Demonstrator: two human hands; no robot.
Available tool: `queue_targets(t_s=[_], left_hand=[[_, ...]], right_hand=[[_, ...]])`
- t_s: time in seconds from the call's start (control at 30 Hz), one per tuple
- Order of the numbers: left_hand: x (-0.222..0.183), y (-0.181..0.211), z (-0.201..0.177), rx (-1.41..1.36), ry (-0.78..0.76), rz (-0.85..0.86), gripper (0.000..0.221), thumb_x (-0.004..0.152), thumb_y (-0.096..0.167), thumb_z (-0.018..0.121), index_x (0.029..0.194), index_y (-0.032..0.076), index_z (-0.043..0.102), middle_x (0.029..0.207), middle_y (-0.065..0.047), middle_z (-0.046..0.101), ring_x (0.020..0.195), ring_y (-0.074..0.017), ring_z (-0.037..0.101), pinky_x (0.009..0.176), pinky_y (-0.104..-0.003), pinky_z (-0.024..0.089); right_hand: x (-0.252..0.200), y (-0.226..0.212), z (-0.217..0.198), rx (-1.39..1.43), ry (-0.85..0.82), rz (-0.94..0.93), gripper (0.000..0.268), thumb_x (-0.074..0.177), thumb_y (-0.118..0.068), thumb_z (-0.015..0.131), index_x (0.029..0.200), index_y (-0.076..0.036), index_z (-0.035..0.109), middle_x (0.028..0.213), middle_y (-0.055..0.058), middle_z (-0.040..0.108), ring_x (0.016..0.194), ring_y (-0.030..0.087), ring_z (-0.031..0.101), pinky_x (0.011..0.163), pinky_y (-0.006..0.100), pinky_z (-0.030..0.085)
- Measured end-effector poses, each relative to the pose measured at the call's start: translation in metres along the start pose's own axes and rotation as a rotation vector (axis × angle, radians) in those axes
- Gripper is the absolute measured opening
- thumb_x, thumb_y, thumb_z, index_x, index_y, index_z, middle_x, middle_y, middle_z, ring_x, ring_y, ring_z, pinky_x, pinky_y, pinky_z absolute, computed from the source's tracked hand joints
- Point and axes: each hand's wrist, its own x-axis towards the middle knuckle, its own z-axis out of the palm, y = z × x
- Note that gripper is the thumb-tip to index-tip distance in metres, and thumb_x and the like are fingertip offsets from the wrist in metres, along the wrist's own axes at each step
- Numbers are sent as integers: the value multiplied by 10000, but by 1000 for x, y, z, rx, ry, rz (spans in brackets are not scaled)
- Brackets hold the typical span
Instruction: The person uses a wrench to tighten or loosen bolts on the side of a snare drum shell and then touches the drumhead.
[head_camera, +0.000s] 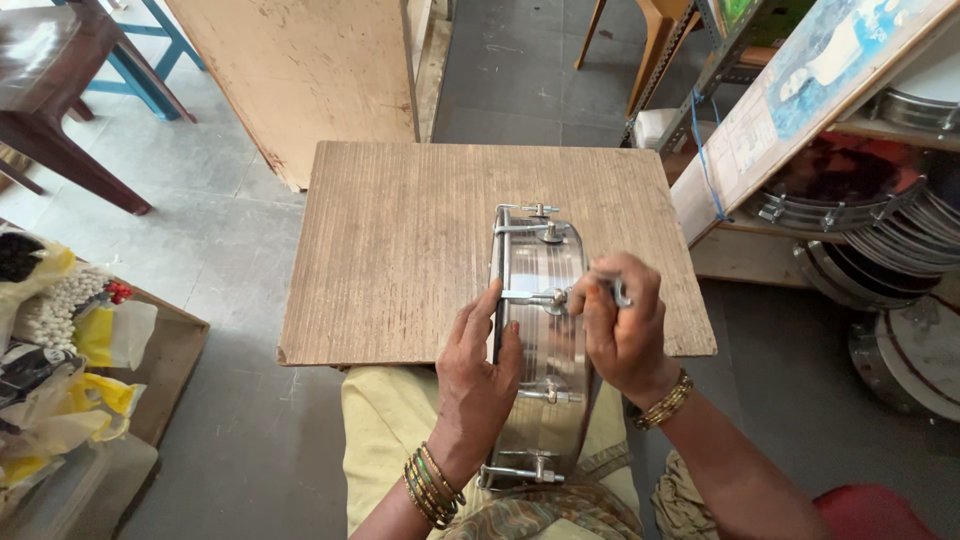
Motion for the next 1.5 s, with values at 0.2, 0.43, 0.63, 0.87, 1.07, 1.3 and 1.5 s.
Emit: queue_targets(t_s=[0.2,0.43,0.63,0.87,1.07,1.3,1.5], left_hand=[[0,1,0,1,17,64,480,952,29,627,1422,-9,537,1223,-206,667,1060,-335,710,871,-389,581],[0,-3,0,32,32,81,479,957,53,628,1425,8,537,1221,-205,673,1057,-332,705,871,-400,576],[-1,-6,2,62,-28,-89,558,933,122,670,1456,8,512,1037,-199,710,847,-322,695,731,-417,554],[-5,-10,5,-5,38,75,502,985,112,651,1447,-30,514,1037,-219,714,880,-325,740,736,-398,583],[0,-10,6,35,-27,-56,516,953,107,646,1438,-18,524,961,-211,726,758,-301,728,662,-395,570],[-5,-12,2,53,-18,-48,519,953,114,654,1436,-24,523,905,-196,708,737,-290,710,645,-391,558],[-2,-9,3,80,-34,-41,536,952,116,653,1452,-15,511,908,-196,707,740,-304,700,652,-406,548]], right_hand=[[58,27,-2,313,-75,786,222,1069,-188,441,1232,-41,476,656,29,581,415,60,433,341,220,361],[51,11,-5,315,46,583,219,1096,-164,430,1283,-53,448,670,22,590,435,55,442,380,196,367],[7,-11,-1,-44,-27,-2,234,1156,-135,434,1368,-61,366,817,61,602,687,91,643,562,211,529],[36,7,3,85,-21,478,236,1104,-171,424,1304,-48,444,658,30,567,525,78,526,428,231,421],[73,23,-5,401,-127,865,235,1067,-224,444,1222,-55,492,636,29,579,414,73,437,321,222,341],[12,3,-8,115,58,279,226,1139,-138,404,1356,-74,395,736,20,613,548,68,550,436,201,413],[9,3,6,-7,-5,128,234,1132,-126,415,1357,-71,380,712,25,579,600,94,596,514,258,489]])
